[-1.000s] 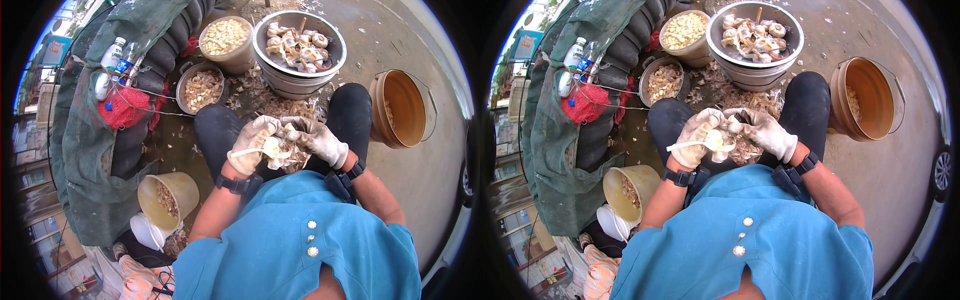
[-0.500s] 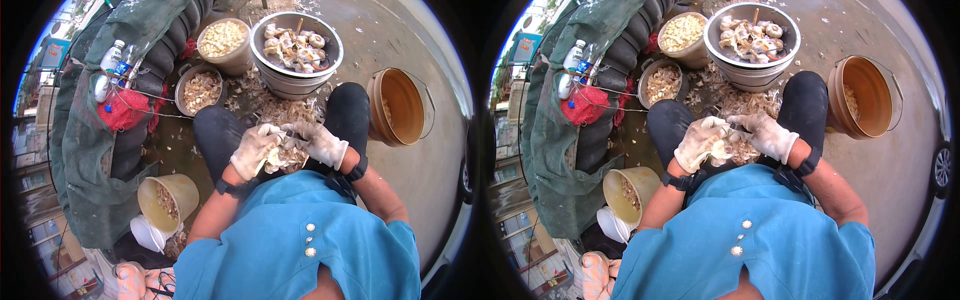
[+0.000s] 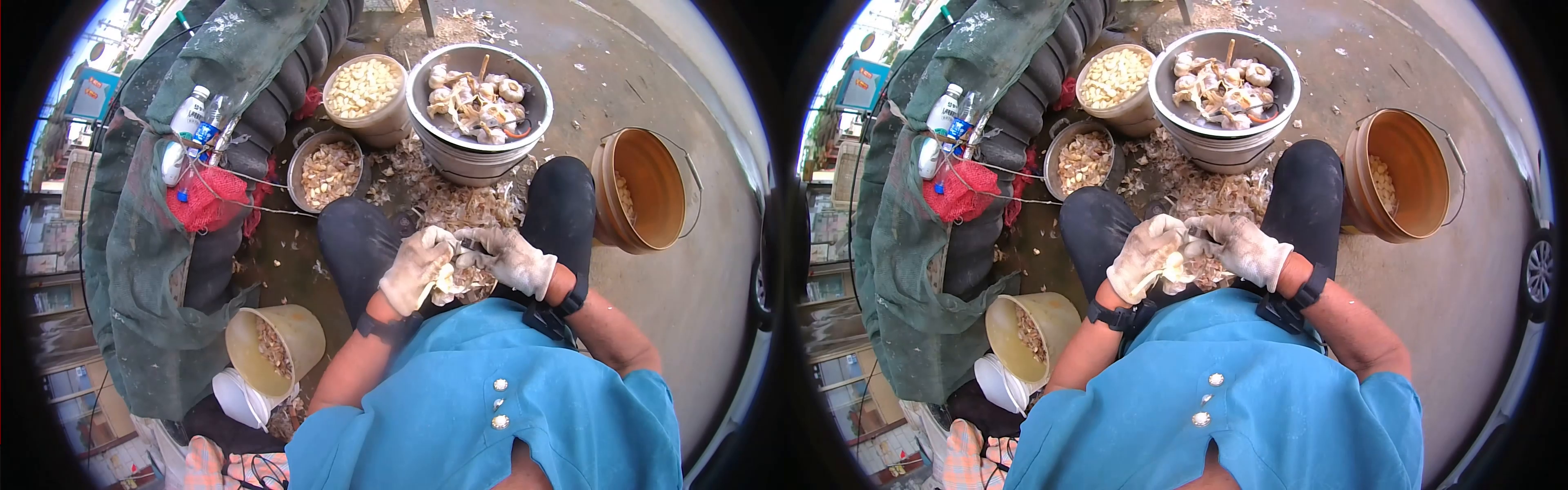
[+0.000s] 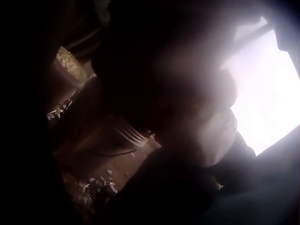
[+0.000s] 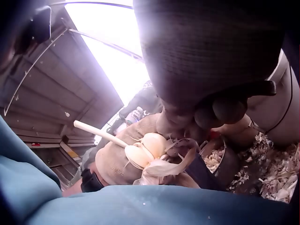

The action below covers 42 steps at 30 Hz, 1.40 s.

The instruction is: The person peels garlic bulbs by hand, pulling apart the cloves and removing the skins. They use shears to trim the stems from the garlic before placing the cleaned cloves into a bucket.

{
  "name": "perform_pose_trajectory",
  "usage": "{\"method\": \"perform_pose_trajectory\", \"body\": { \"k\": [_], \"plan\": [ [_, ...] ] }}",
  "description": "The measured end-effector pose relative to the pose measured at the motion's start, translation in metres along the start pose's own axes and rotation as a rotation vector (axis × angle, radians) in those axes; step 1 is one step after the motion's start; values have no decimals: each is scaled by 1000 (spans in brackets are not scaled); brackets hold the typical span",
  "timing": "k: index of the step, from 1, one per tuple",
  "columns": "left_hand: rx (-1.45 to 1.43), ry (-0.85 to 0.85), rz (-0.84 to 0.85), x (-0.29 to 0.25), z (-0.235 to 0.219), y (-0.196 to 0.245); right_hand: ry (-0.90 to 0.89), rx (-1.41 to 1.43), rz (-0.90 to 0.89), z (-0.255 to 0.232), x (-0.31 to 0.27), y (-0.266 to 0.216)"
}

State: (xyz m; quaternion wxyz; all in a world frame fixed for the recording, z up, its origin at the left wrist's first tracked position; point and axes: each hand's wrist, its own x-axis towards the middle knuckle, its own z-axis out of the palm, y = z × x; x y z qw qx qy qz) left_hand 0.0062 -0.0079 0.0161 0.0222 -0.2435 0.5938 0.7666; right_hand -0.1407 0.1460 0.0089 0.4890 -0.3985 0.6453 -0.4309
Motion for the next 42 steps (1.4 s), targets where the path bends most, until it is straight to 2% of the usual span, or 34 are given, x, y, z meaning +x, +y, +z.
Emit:
{"method": "perform_pose_trajectory", "body": {
  "k": [1,2,4,5,6,9,11,14,18,20,21,24,25,26,28,29,30,32,34,35,36,38,40,42],
  "plan": [
    [-277,-43,-103,-1,0,2,23,108,32,3,0,-1],
    [-279,-40,-108,-2,0,2,20,112,36,5,0,-4],
    [-458,-118,-44,-6,1,2,44,285,-29,2,0,-14],
    [-773,-199,-20,-2,2,-4,44,419,26,3,4,-3],
    [-800,-180,28,1,0,-7,9,563,141,-1,0,-24],
    [-826,-114,42,-1,1,-10,8,600,102,-4,-2,-18],
    [-695,-204,136,0,0,-8,-111,769,177,-8,-3,-17],
    [-642,-296,53,-5,2,9,-100,890,99,0,-2,-7],
    [-815,-411,12,-2,6,9,-133,1013,73,-1,-2,-2],
    [-297,-154,65,-5,11,11,-96,1177,178,-4,0,-1],
    [-322,-174,11,-5,9,11,-32,1252,253,-2,2,2],
    [-367,-138,91,-2,13,5,-65,1290,250,-11,0,0],
    [-499,-138,59,1,11,2,-69,1320,257,-13,0,1],
    [-499,-139,58,4,10,1,-16,1286,251,-17,-3,-2],
    [-545,-133,53,8,8,-2,38,1254,190,-34,-9,-1],
    [-447,-62,131,10,10,-8,116,1241,140,-44,-17,-6],
    [-446,-58,130,11,11,-8,221,1244,107,-57,-26,-11],
    [-545,-55,119,12,12,-6,450,1306,-75,-90,-45,-13],
    [-464,-15,103,11,16,2,455,1586,-515,-130,-66,17],
    [-456,-12,118,13,16,1,722,1699,-523,-137,-76,12],
    [-449,-10,133,14,17,0,765,1705,-528,-145,-83,18],
    [-443,16,183,19,21,-6,725,1516,-426,-148,-89,34],
    [-436,41,231,22,28,-7,666,1411,-260,-122,-77,26],
    [-468,132,224,24,32,-3,590,1205,-2,-86,-63,7]
  ]
}}
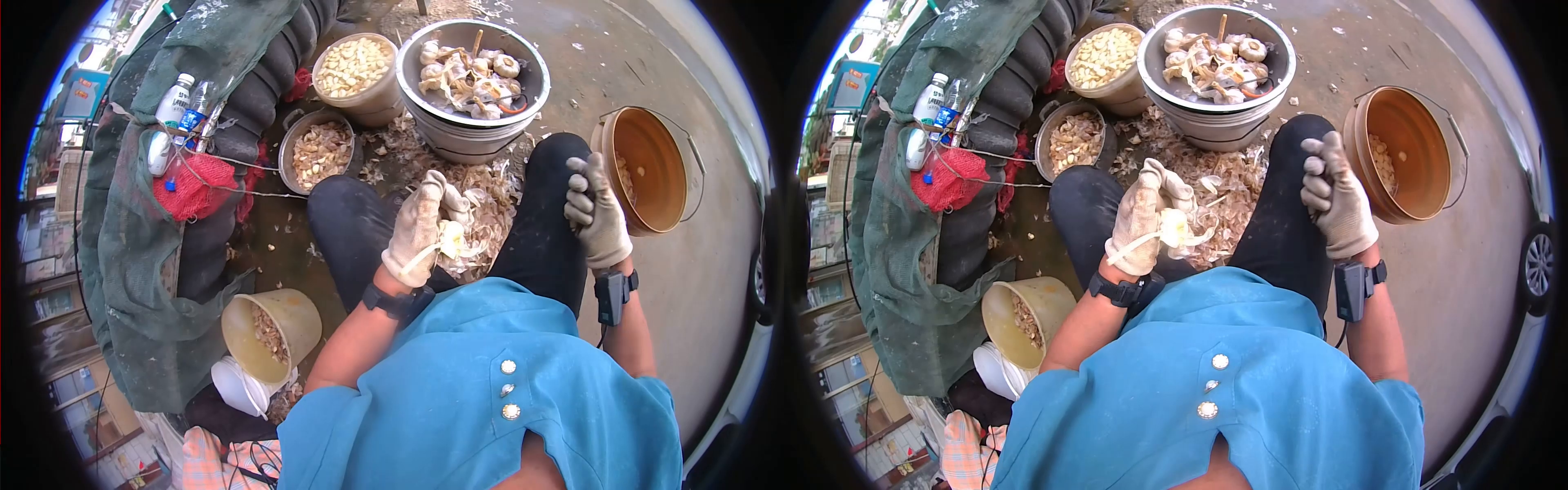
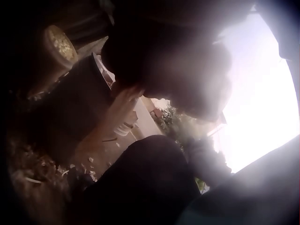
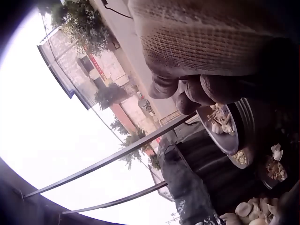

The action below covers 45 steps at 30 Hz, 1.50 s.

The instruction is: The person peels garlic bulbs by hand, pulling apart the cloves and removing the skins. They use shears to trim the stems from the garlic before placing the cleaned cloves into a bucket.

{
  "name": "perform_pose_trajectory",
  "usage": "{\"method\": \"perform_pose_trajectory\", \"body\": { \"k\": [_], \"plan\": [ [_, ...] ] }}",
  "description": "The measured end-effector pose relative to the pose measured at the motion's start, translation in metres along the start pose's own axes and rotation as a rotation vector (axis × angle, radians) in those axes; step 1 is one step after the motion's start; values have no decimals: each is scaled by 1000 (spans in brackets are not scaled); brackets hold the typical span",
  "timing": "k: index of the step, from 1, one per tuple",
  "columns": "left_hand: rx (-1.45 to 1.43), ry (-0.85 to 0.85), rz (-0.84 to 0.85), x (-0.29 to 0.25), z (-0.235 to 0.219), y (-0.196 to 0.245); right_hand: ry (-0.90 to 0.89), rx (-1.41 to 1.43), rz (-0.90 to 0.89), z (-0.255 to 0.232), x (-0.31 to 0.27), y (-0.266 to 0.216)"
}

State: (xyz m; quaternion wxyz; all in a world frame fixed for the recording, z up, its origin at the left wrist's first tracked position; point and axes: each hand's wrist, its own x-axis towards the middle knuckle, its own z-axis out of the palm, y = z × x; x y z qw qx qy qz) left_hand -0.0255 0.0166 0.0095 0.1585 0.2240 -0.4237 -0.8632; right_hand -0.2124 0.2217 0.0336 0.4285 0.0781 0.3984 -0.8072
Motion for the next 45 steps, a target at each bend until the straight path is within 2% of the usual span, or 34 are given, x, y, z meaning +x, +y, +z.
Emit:
{"method": "perform_pose_trajectory", "body": {
  "k": [2,4,6,8,10,11,13,15,16,19,20,22,27,30,31,32,33,34,36,40,42,45],
  "plan": [
    [94,-20,30,1,1,7,-38,-383,93,31,-10,22],
    [184,-43,58,0,5,12,-178,-535,217,49,-14,40],
    [266,-6,157,-2,8,16,-259,-686,302,66,-17,52],
    [307,-12,165,-4,8,18,-317,-949,274,66,-8,71],
    [348,-20,171,-7,9,20,-367,-1006,49,65,-9,87],
    [328,-8,160,-9,10,21,-325,-1095,87,64,-8,87],
    [308,2,147,-10,11,20,-328,-1073,98,69,-10,88],
    [479,-49,297,-9,11,18,-333,-1051,108,78,-13,86],
    [479,-48,298,-9,11,17,-305,-1003,128,85,-16,82],
    [111,157,173,-5,19,16,-271,-871,177,93,-19,81],
    [112,161,175,-6,21,19,-262,-789,210,95,-19,82],
    [-35,245,68,-8,29,27,-294,-811,192,82,-12,94],
    [-49,367,29,0,24,23,-306,-982,203,82,-13,94],
    [-26,387,69,0,26,28,-314,-898,183,91,-14,93],
    [8,371,129,2,20,23,-314,-898,185,93,-15,94],
    [8,372,128,3,17,20,-340,-772,176,95,-15,95],
    [-44,386,99,3,15,20,-365,-647,165,96,-16,95],
    [-97,398,70,4,14,20,-366,-648,166,96,-16,93],
    [-183,399,44,4,15,23,-384,-444,335,96,-19,89],
    [-304,372,-11,7,7,22,-427,-443,316,87,-13,98],
    [-378,388,-36,8,6,22,-451,-304,325,87,-14,97],
    [-475,375,-73,7,2,23,-467,-326,348,88,-14,95]
  ]
}}
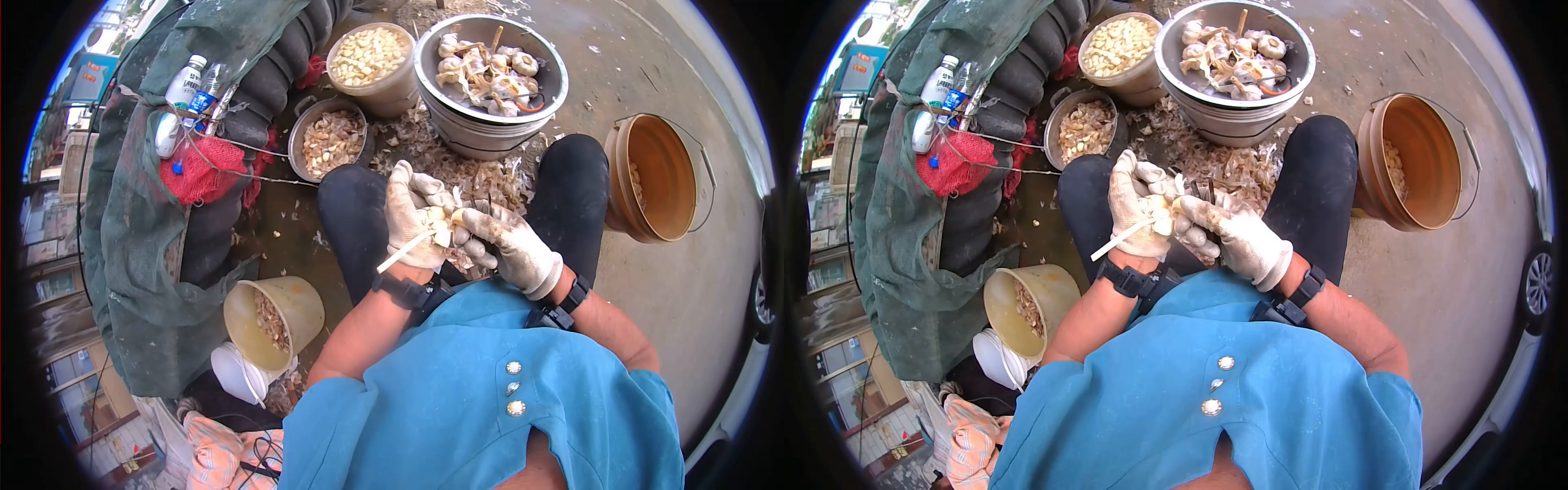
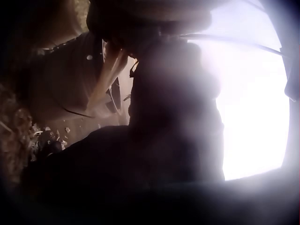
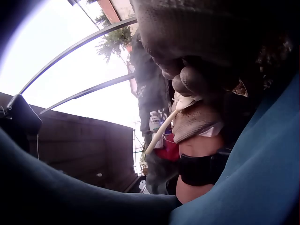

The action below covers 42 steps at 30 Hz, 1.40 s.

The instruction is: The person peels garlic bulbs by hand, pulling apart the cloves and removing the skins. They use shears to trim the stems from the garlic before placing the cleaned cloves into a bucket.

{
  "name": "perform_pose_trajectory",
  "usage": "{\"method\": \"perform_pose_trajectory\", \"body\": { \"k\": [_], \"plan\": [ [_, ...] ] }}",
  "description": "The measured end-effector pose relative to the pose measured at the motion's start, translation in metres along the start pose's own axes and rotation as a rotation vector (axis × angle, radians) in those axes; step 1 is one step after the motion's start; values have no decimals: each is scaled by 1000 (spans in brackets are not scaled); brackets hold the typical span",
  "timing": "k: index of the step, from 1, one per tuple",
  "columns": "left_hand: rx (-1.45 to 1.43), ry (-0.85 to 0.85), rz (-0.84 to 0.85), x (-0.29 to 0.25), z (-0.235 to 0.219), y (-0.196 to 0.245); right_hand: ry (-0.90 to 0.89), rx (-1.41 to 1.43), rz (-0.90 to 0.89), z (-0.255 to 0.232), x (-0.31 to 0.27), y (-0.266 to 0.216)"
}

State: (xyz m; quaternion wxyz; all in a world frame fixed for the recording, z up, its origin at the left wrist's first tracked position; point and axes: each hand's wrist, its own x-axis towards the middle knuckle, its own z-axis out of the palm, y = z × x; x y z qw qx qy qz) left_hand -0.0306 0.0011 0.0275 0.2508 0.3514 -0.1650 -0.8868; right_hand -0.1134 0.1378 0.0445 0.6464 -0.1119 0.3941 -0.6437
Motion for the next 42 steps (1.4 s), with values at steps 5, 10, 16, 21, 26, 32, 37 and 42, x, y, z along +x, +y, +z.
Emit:
{"method": "perform_pose_trajectory", "body": {
  "k": [5,10,16,21,26,32,37,42],
  "plan": [
    [20,-9,17,1,-1,3,-42,35,5,-1,-3,-4],
    [330,-3,-128,3,-15,9,25,127,-1,-2,-9,-11],
    [667,-573,-254,-18,-25,15,-25,156,-37,-18,-7,-5],
    [738,-622,-97,-13,-34,3,0,38,-25,-17,-5,-8],
    [702,-582,-176,-15,-32,6,87,-74,-8,-18,-8,-10],
    [685,-484,-161,-17,-20,10,282,-424,-113,-23,-6,-5],
    [527,-407,-201,-14,-22,8,314,-736,-56,-37,-15,-5],
    [601,-392,-258,-21,-7,14,231,-967,-161,-34,-23,1]
  ]
}}
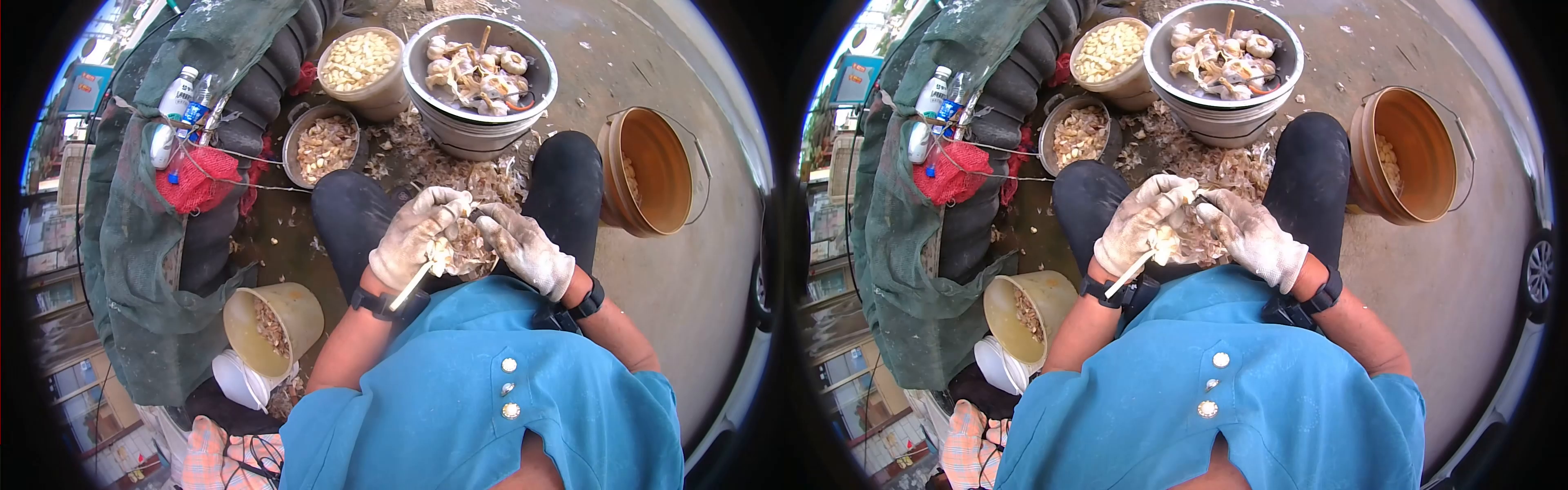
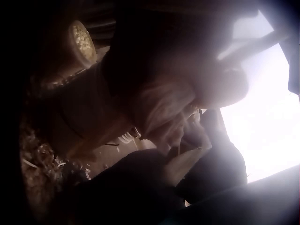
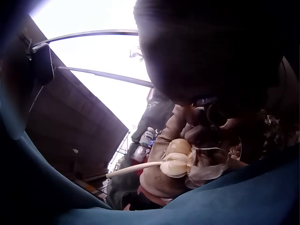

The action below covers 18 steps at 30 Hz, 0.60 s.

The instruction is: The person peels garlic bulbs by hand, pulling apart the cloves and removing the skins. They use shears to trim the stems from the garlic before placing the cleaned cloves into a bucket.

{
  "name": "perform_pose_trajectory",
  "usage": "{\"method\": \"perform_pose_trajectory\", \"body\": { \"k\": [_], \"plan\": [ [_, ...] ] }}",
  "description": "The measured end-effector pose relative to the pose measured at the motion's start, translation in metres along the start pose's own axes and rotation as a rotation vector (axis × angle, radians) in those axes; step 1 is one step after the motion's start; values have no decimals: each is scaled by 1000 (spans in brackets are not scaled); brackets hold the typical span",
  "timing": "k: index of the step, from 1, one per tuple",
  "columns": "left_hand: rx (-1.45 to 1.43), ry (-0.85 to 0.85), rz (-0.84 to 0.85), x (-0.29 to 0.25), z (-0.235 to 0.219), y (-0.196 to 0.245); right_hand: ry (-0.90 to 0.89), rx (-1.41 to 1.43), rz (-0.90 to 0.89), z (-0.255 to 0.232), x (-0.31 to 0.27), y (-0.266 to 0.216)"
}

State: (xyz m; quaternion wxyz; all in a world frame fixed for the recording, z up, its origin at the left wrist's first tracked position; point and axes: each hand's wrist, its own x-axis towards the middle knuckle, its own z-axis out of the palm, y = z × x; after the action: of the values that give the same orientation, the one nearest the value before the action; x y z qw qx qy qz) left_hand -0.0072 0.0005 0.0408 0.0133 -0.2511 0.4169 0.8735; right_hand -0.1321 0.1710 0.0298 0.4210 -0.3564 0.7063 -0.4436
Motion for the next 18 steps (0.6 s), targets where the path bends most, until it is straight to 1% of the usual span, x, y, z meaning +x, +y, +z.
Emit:
{"method": "perform_pose_trajectory", "body": {
  "k": [1,3,4,7,8,9,11,15,17,18],
  "plan": [
    [1,-2,-2,0,1,0,44,-74,-92,2,0,2],
    [2,-4,-3,0,1,0,10,-91,-67,-3,-1,-5],
    [63,-5,23,0,0,-1,-24,-107,-43,-5,-1,-9],
    [187,14,78,1,3,-2,-18,-166,-87,-3,1,-1],
    [250,35,106,1,3,-2,-18,-166,-87,-3,1,-2],
    [251,35,105,2,3,-3,-27,-151,-76,-4,2,-3],
    [353,1,207,3,0,-6,-34,-135,-63,-4,1,-5],
    [364,-24,232,5,-4,-9,-30,-106,-61,-4,1,-7],
    [280,-32,168,5,-6,-10,-29,-100,-45,-4,1,-5],
    [280,-32,167,5,-6,-9,-36,-114,-53,-4,2,-2]
  ]
}}
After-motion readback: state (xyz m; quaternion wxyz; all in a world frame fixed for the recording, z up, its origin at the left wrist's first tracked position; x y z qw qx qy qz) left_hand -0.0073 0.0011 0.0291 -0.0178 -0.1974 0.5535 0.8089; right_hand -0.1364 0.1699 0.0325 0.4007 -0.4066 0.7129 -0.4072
